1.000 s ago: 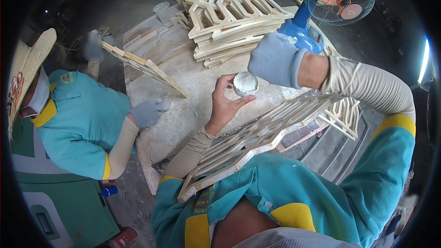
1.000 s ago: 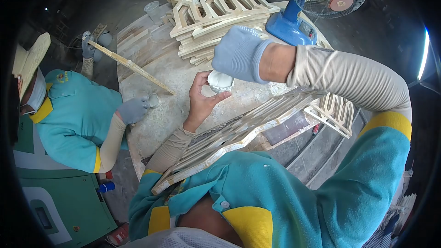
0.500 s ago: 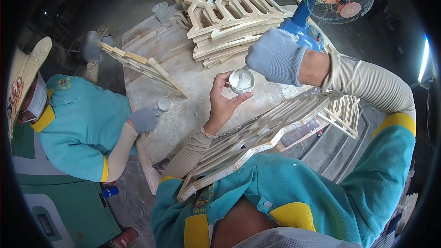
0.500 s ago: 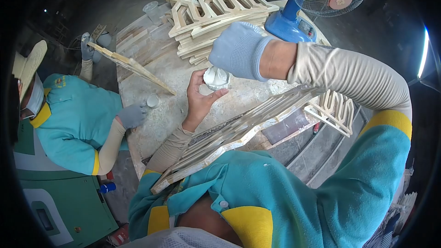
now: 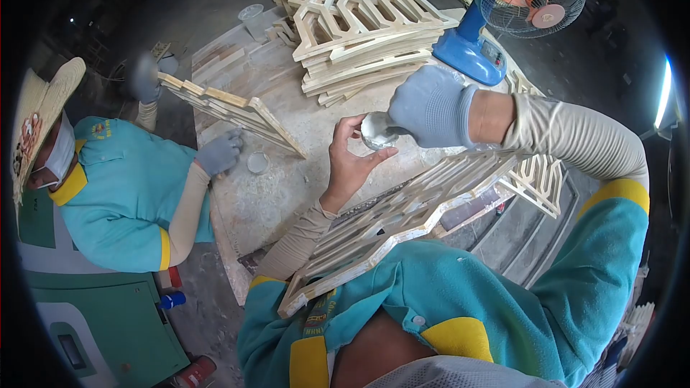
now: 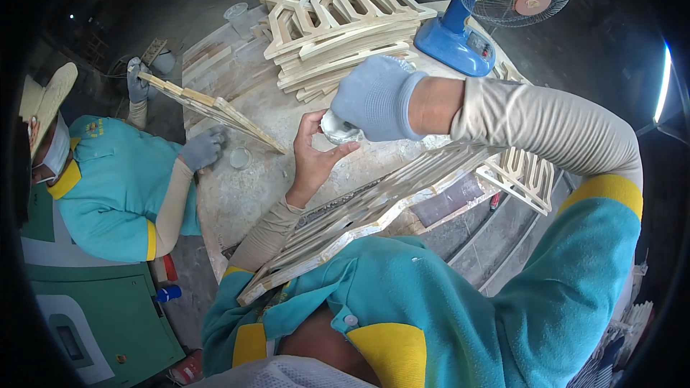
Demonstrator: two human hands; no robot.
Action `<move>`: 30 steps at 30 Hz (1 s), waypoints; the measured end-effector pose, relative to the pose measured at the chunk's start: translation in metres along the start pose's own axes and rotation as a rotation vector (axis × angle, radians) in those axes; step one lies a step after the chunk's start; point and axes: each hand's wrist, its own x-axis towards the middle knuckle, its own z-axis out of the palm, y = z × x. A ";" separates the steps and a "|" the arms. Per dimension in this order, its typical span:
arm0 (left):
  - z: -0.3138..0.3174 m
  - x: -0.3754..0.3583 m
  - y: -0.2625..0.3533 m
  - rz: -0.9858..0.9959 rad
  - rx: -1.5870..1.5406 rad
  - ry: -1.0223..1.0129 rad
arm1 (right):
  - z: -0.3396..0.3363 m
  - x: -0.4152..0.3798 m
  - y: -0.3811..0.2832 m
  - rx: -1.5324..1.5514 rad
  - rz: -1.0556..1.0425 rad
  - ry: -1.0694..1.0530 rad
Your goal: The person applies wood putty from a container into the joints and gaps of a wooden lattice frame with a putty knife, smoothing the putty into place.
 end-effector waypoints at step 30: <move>0.003 0.000 0.002 -0.004 0.063 -0.066 | 0.010 0.005 0.009 -0.155 -0.027 0.141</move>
